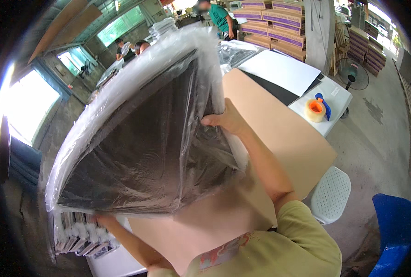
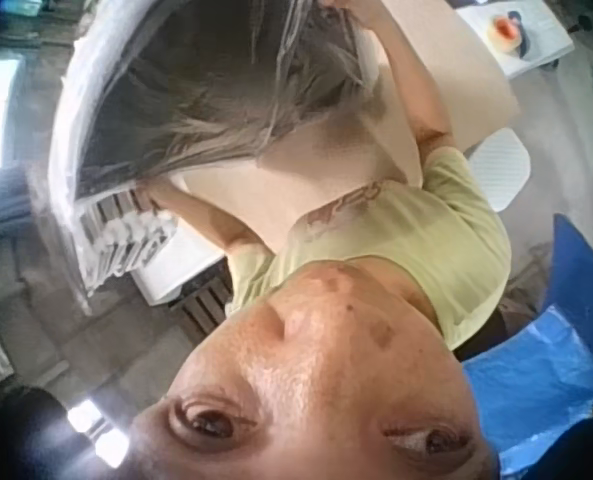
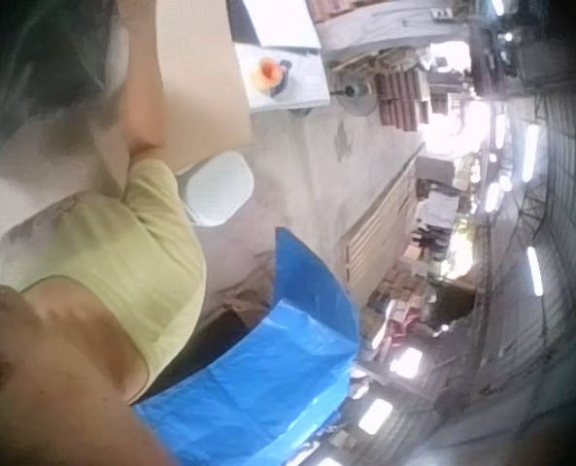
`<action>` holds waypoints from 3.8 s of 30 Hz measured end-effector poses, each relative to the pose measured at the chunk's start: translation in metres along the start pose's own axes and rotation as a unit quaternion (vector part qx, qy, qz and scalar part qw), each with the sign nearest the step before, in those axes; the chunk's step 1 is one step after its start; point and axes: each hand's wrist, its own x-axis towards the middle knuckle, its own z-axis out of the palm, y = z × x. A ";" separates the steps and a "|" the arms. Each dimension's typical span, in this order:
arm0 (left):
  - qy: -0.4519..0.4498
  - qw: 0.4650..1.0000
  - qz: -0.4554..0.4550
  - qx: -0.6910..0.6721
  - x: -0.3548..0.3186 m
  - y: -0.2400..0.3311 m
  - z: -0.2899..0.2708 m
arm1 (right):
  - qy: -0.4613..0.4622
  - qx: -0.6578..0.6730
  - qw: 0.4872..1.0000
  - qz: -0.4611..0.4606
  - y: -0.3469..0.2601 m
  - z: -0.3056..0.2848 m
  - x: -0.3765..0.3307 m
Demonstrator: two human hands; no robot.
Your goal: The person picks up a sheet of brown paper from a pallet, places it on a table, and uses a tape dispenser to wrap and secure a packaged board with the paper.
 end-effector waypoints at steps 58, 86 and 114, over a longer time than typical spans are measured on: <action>0.204 0.962 -0.110 0.144 -0.059 0.010 0.045 | 0.105 -0.086 0.987 0.090 -0.024 0.036 -0.029; 0.088 0.973 -0.006 0.212 -0.085 -0.046 0.039 | 0.069 0.062 0.996 0.009 0.031 0.021 -0.037; 0.109 0.941 -0.166 0.275 -0.136 -0.096 -0.024 | 0.101 -0.082 0.974 0.187 0.101 0.017 -0.083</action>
